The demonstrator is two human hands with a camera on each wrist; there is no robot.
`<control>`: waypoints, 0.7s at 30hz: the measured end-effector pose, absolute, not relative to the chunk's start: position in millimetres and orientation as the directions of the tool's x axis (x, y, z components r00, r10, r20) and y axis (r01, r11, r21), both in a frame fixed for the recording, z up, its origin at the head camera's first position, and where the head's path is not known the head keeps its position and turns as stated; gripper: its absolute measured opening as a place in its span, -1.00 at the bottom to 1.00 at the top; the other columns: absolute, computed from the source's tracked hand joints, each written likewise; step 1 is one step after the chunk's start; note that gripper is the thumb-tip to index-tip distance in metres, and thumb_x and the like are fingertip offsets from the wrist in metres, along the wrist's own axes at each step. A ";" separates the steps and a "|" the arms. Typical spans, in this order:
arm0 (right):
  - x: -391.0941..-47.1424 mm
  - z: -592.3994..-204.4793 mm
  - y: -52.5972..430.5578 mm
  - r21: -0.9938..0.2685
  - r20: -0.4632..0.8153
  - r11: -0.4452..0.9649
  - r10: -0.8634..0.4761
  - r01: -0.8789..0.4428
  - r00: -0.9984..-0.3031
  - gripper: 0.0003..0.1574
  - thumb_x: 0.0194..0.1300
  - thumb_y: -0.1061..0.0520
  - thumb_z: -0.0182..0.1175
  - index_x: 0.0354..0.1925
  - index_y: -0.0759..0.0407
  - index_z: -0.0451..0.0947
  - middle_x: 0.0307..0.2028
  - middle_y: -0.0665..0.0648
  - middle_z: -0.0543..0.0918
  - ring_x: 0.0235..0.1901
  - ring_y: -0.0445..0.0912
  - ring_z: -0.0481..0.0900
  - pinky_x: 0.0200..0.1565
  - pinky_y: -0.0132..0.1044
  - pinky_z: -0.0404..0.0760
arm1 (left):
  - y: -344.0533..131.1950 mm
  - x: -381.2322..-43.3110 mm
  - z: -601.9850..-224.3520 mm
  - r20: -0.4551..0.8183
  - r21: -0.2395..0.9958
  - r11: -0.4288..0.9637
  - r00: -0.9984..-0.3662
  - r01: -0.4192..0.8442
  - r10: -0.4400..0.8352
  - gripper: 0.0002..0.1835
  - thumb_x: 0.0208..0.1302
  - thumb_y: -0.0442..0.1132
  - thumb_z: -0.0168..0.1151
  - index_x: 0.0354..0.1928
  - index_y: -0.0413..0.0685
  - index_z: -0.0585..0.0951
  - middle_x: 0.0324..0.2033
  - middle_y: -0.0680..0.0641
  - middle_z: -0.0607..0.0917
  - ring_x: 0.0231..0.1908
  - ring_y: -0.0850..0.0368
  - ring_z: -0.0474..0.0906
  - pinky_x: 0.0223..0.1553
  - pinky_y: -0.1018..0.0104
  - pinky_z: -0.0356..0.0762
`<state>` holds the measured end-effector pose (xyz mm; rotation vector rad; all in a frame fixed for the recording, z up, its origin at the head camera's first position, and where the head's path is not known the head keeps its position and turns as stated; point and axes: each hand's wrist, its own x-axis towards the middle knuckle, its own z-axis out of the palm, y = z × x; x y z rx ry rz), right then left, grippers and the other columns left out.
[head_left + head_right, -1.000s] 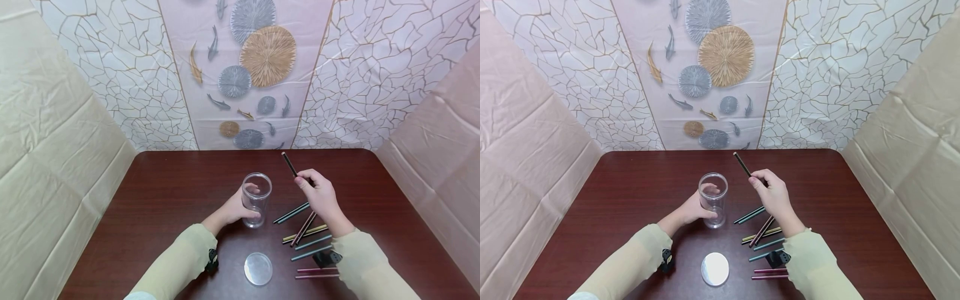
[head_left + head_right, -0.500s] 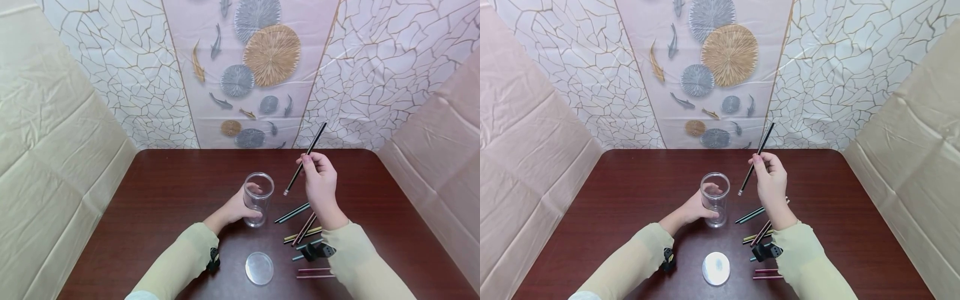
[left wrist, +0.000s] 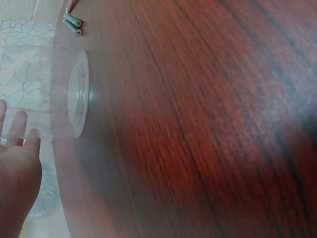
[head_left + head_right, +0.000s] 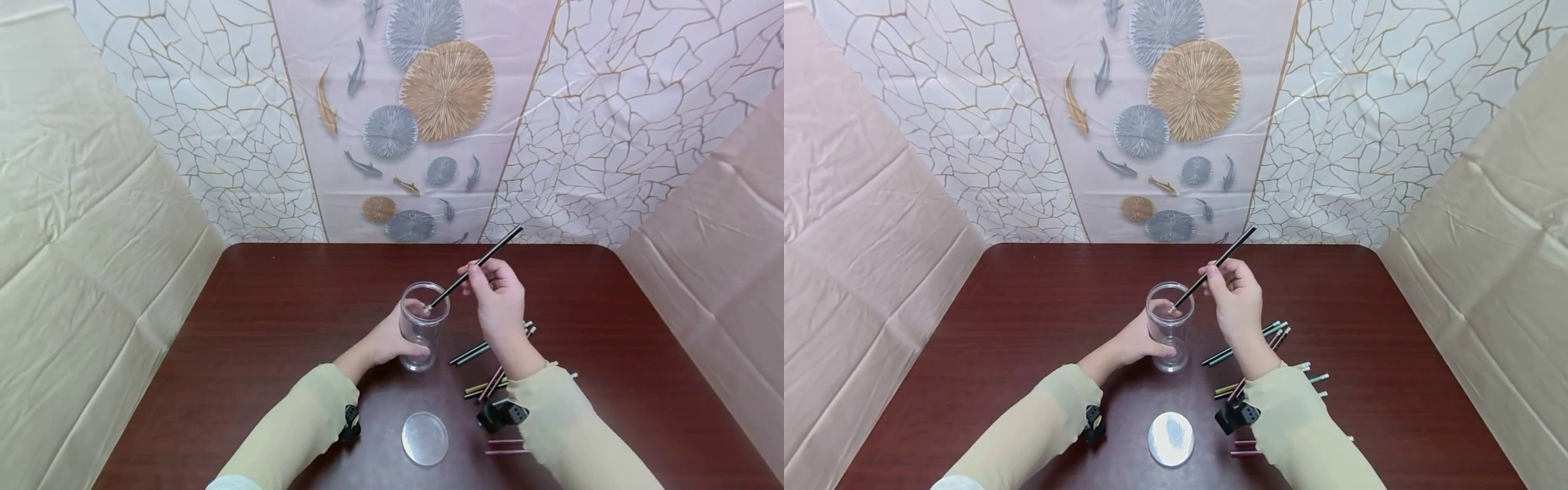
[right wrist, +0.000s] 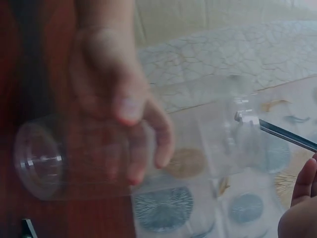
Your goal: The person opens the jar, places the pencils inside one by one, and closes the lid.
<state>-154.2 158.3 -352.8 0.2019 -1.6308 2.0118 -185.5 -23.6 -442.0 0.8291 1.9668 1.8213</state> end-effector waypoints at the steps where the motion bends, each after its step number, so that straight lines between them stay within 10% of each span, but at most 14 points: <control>1: -154.0 -356.1 158.3 -0.870 0.436 -0.104 0.296 -0.482 -0.850 -0.93 0.27 0.36 0.12 -0.29 0.41 0.47 -0.45 0.00 0.68 -0.55 -0.22 0.54 -0.45 -0.42 0.53 | -24.0 -183.7 -437.4 0.129 0.982 0.027 -0.775 0.185 0.618 -0.21 -0.17 -0.53 0.39 0.15 -0.33 0.20 0.07 -0.25 0.41 -0.01 0.15 0.42 0.05 0.32 0.36; 21: -151.2 -374.9 157.8 -0.916 0.387 -0.033 0.194 -0.400 -0.902 -0.89 0.26 0.33 0.16 -0.31 0.40 0.43 -0.48 0.04 0.68 -0.60 -0.20 0.52 -0.50 -0.45 0.45 | -25.9 -182.6 -433.3 0.122 0.984 0.021 -0.763 0.175 0.635 -0.20 -0.12 -0.51 0.38 0.17 -0.39 0.15 0.12 -0.41 0.36 0.00 0.07 0.44 0.02 0.34 0.39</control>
